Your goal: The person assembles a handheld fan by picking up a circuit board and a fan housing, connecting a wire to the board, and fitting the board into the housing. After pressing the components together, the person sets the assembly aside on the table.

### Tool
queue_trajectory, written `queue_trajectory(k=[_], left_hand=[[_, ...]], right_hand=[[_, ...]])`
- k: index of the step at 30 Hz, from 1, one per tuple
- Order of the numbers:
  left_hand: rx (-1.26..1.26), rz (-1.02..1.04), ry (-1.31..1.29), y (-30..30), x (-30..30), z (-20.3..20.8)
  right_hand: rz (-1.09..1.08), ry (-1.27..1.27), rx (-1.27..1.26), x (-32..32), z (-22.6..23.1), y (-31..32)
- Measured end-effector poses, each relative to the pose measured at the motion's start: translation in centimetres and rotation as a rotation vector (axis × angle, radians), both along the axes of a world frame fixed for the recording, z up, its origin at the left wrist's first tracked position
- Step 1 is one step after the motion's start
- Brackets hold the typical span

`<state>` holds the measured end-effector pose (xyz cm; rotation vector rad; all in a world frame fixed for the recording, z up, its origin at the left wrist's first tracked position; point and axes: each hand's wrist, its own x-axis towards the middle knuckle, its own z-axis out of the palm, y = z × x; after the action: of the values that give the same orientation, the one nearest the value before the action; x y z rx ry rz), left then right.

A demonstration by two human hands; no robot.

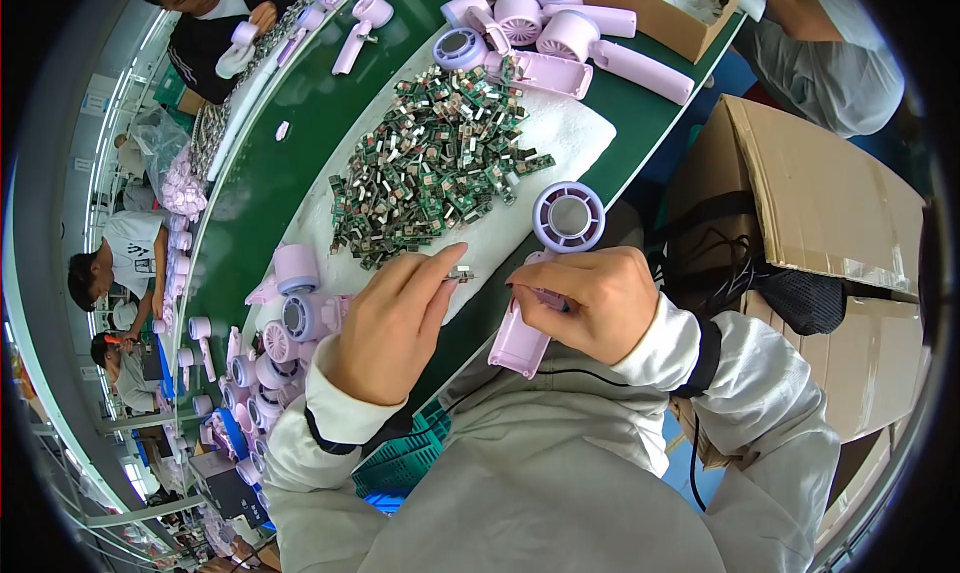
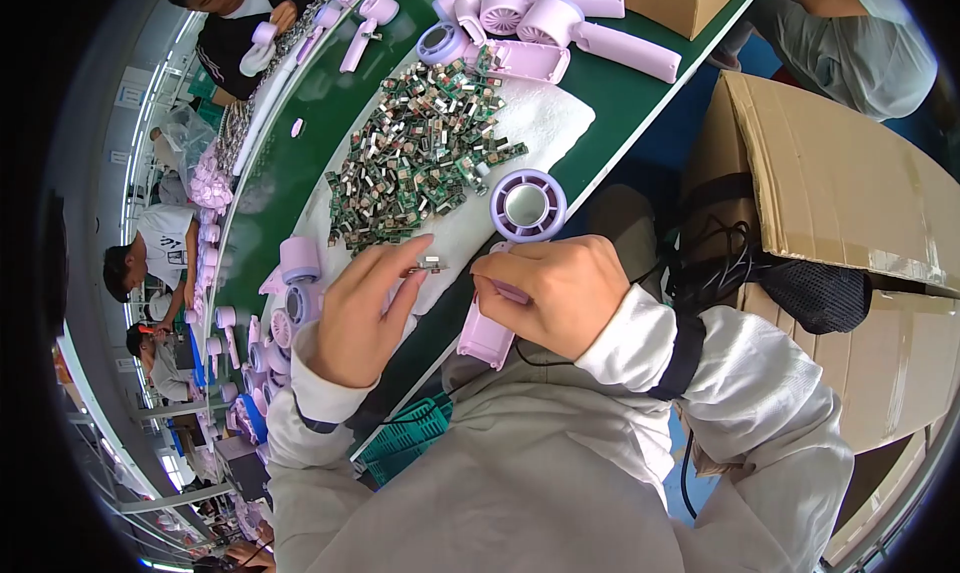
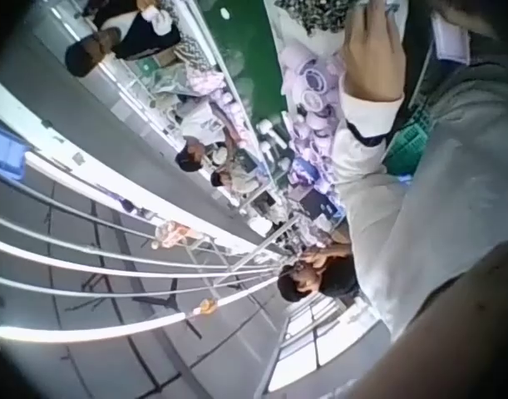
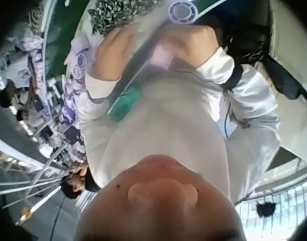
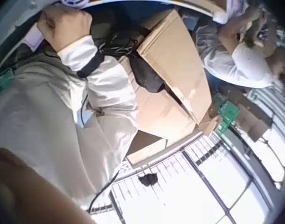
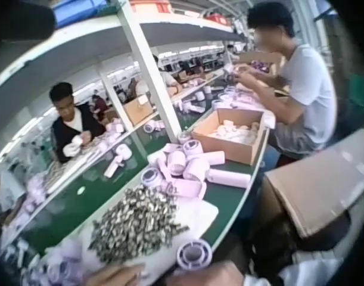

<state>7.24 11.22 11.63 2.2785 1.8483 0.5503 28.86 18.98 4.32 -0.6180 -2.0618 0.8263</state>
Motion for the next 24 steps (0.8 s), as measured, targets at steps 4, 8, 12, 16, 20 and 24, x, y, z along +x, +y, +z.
queue_trajectory(k=[4, 8, 12, 16, 20, 24], left_hand=[[-0.055, 0.002, 0.179, -0.8, -1.3, -0.9], [0.063, 0.018, 0.14, -1.1, -0.8, -1.2], [-0.094, 0.07, -0.205, -1.6, -0.3, -1.3], [-0.219, 0.275, -0.728, -2.7, 1.1, -2.3], [-0.14, 0.349, -1.054, -3.4, 2.2, -4.8], [0.011, 0.273, -1.131, -3.1, 2.7, -6.8]], right_hand=[[-0.012, -0.01, -0.004, -0.7, -0.2, -0.5], [-0.005, 0.003, -0.004, -1.1, -0.3, -0.7], [0.016, -0.048, -0.018, -0.9, -0.1, -0.6], [0.025, 0.02, -0.041, -1.4, -0.6, -0.6], [0.066, -0.033, -0.067, -1.5, -0.2, -0.3], [0.047, -0.018, -0.044, -2.1, -0.7, 0.0]])
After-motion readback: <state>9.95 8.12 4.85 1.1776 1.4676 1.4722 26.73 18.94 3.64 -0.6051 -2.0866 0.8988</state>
